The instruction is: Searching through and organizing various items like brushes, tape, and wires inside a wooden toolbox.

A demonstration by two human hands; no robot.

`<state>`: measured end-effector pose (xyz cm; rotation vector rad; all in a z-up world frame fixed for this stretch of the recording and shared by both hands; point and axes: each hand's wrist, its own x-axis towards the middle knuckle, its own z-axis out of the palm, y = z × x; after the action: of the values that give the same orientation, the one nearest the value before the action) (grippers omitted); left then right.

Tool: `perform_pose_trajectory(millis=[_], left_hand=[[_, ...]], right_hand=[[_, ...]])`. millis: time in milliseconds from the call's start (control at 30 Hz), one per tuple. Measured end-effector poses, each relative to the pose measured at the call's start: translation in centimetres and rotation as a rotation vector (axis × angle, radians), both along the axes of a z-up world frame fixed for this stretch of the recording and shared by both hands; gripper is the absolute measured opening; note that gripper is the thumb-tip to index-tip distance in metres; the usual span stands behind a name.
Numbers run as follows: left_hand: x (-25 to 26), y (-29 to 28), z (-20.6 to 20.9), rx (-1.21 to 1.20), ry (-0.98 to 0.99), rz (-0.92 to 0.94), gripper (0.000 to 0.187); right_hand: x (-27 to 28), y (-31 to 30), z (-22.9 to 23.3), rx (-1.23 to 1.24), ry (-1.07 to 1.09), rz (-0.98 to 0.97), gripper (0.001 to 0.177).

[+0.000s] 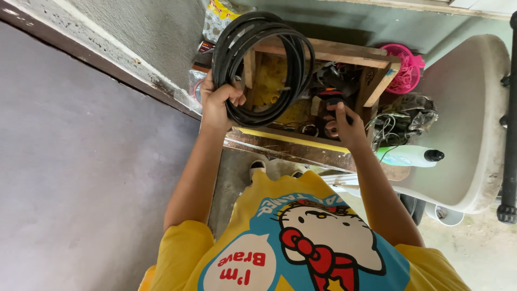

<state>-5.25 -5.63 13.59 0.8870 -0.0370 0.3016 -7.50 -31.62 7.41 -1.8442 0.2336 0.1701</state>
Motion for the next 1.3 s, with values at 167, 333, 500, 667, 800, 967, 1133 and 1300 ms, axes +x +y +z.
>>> perform_pose_trajectory(millis=[167, 333, 500, 667, 800, 967, 1133, 1300], left_hand=[[-0.2, 0.5, 0.9, 0.041, -0.058, -0.02, 0.024], [-1.0, 1.0, 2.8, 0.143, -0.151, -0.048, 0.03], [-0.7, 2.0, 2.5, 0.239, -0.177, -0.043, 0.032], [-0.4, 2.4, 1.8, 0.269, -0.178, -0.064, 0.032], [-0.3, 3.0, 0.6, 0.338, -0.197, -0.073, 0.033], [-0.9, 3.5, 1.1, 0.394, -0.186, -0.075, 0.032], [-1.1, 3.6, 0.5, 0.469, -0.104, -0.077, 0.036], [-0.5, 3.3, 0.0, 0.664, -0.013, -0.061, 0.034]], right_hand=[[1.0, -1.2, 0.2, -0.032, -0.096, -0.034, 0.046], [1.7, -4.4, -0.3, -0.065, -0.189, -0.224, 0.054], [2.0, -5.4, 0.0, 0.161, -0.447, -0.455, 0.048], [4.7, -4.5, -3.7, -0.131, -0.354, -0.241, 0.034], [6.9, -0.4, -5.5, -0.767, -0.142, 0.226, 0.028], [11.2, 1.1, -15.9, -1.025, 0.26, 0.423, 0.024], [10.6, 2.5, -15.1, -1.089, 0.494, 0.5, 0.023], [10.7, 2.3, -16.0, -1.157, 0.403, 0.481, 0.031]])
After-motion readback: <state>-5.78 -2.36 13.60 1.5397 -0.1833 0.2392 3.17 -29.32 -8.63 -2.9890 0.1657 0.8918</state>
